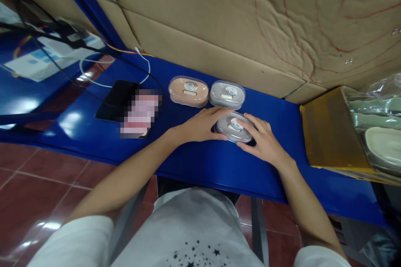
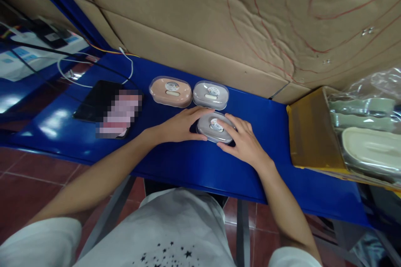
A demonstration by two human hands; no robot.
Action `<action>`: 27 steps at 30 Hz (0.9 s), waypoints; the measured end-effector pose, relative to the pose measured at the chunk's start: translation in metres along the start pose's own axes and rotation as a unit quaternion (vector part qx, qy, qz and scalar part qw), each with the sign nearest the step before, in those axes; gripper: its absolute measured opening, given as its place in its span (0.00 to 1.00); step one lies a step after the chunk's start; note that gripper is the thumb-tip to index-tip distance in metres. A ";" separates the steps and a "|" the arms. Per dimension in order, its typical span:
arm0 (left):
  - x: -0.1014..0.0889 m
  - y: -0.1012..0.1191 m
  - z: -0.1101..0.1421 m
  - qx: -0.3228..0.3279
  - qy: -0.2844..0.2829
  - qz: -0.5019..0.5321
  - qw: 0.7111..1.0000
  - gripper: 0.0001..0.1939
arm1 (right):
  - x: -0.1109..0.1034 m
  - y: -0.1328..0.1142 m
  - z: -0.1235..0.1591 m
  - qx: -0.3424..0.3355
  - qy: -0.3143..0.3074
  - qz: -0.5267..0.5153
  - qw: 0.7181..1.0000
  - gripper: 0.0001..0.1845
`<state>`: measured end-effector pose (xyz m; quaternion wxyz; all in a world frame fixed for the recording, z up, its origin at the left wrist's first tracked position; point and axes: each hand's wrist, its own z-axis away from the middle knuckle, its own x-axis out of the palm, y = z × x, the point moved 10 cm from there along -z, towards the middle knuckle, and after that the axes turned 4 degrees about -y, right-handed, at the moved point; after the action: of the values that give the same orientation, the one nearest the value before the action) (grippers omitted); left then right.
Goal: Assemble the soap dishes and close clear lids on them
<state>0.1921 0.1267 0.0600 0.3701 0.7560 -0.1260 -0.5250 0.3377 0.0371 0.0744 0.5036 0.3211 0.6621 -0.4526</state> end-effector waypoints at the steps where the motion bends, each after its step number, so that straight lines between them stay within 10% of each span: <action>1: -0.001 0.002 0.000 0.006 0.004 -0.010 1.000 0.44 | -0.001 0.003 0.001 0.002 -0.008 -0.005 1.000 0.40; 8: -0.066 -0.003 0.016 -0.043 0.182 -0.186 0.965 0.30 | -0.027 0.063 0.024 0.102 -0.007 -0.008 0.995 0.35; 14: -0.090 -0.043 0.029 -0.178 0.180 -0.296 0.921 0.34 | -0.038 0.102 0.040 0.139 0.033 0.045 0.989 0.37; 21: -0.064 0.008 0.058 -0.194 0.090 -0.341 0.915 0.26 | -0.035 0.103 0.044 0.171 0.063 0.090 0.979 0.38; 27: -0.024 0.038 0.084 -0.124 0.005 -0.269 0.955 0.30 | -0.029 0.016 0.014 0.039 0.111 0.036 0.992 0.33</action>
<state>0.1150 0.0786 0.0884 0.3071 0.7124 0.1499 -0.6129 0.3656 0.0317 0.0969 0.4303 0.4126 0.6837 -0.4210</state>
